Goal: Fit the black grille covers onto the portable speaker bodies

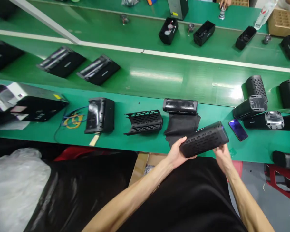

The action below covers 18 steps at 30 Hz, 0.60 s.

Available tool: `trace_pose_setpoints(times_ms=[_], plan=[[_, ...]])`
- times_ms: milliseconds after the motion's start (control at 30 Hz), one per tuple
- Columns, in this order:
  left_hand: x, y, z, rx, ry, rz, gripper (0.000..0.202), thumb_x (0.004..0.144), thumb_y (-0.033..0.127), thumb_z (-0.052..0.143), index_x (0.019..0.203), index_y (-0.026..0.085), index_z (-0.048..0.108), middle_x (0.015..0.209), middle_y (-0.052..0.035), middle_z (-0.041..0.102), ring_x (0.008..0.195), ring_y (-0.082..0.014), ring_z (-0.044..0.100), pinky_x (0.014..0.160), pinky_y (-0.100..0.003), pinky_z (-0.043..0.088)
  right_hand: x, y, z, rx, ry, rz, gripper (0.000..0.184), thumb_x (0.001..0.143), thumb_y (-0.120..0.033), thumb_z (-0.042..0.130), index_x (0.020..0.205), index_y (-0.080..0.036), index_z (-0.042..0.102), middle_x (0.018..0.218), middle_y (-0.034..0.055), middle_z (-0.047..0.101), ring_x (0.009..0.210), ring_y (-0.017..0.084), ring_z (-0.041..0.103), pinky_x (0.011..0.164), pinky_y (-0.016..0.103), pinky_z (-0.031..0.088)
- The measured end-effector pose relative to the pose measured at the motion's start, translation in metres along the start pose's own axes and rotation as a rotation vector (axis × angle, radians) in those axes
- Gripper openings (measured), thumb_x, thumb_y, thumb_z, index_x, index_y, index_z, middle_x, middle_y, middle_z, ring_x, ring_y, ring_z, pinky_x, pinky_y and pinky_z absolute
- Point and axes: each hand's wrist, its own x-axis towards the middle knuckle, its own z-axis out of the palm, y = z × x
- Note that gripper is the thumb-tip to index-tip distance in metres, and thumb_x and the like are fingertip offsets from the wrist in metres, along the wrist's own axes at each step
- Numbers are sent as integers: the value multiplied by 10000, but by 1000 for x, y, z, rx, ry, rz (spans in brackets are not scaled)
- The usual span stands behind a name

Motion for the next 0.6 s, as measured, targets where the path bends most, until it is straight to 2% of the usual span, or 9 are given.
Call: trace_pose_setpoints(times_ms=[67, 133, 200, 267, 333, 400, 467, 533, 600], plan=[[3, -1, 3, 45, -143, -44, 529, 827, 601, 815, 1152, 193, 727, 1191, -165, 788, 1128, -359, 723, 891, -500, 606, 1, -4, 17, -39, -13, -74, 1198, 638, -873, 829, 1597, -282, 421, 1423, 159, 675, 1334, 364, 650, 1146, 567, 494], [4, 11, 5, 230, -178, 19, 602, 797, 587, 878, 1253, 227, 718, 1420, -178, 714, 1329, -392, 644, 997, -513, 571, 6, -27, 22, -171, -16, -157, 1200, 672, -845, 823, 1611, -222, 411, 1428, 175, 658, 1317, 368, 643, 1149, 552, 491], [1, 35, 10, 420, -126, 215, 799, 732, 592, 939, 1415, 294, 652, 1666, -162, 521, 1504, -412, 501, 1107, -524, 509, 9, -62, 15, -407, -62, -224, 1186, 704, -728, 867, 1651, -207, 379, 1487, 170, 615, 1353, 372, 604, 1162, 538, 476], [-5, 62, 18, 561, -121, 460, 1051, 660, 606, 977, 1574, 364, 518, 1802, -127, 307, 1595, -421, 375, 1171, -529, 458, 6, -95, 5, -717, -139, -243, 1166, 721, -558, 901, 1701, -254, 347, 1524, 145, 582, 1376, 376, 578, 1166, 533, 460], [-11, 81, 25, 733, -196, 575, 1189, 607, 579, 1006, 1636, 371, 448, 1806, -120, 288, 1602, -435, 352, 1212, -535, 416, 1, -114, 2, -1011, -228, -230, 1161, 691, -434, 917, 1711, -305, 378, 1460, 134, 613, 1302, 395, 612, 1113, 535, 480], [-15, 84, 27, 900, -244, 540, 1157, 595, 537, 1016, 1610, 322, 504, 1712, -135, 438, 1528, -439, 446, 1229, -527, 396, -5, -118, 5, -1198, -319, -210, 1155, 653, -379, 937, 1693, -322, 439, 1362, 142, 659, 1194, 406, 652, 1046, 532, 506], [-17, 73, 20, 949, -226, 467, 1060, 625, 540, 994, 1558, 278, 564, 1579, -138, 562, 1412, -418, 549, 1214, -505, 412, -12, -110, 7, -1231, -398, -186, 1154, 640, -399, 959, 1681, -330, 468, 1346, 151, 680, 1176, 418, 662, 1027, 539, 516], [-22, 55, 5, 897, -181, 435, 1038, 637, 545, 980, 1548, 276, 562, 1515, -126, 594, 1348, -393, 586, 1186, -476, 434, -20, -94, -1, -1127, -425, -139, 1169, 650, -481, 964, 1689, -353, 445, 1445, 144, 655, 1269, 428, 638, 1065, 555, 512], [-29, 38, -11, 812, -115, 436, 1054, 628, 540, 978, 1554, 287, 542, 1503, -114, 588, 1333, -378, 588, 1170, -451, 438, -29, -75, -15, -924, -387, -68, 1180, 681, -587, 932, 1704, -348, 394, 1567, 137, 584, 1380, 410, 593, 1123, 554, 492]])
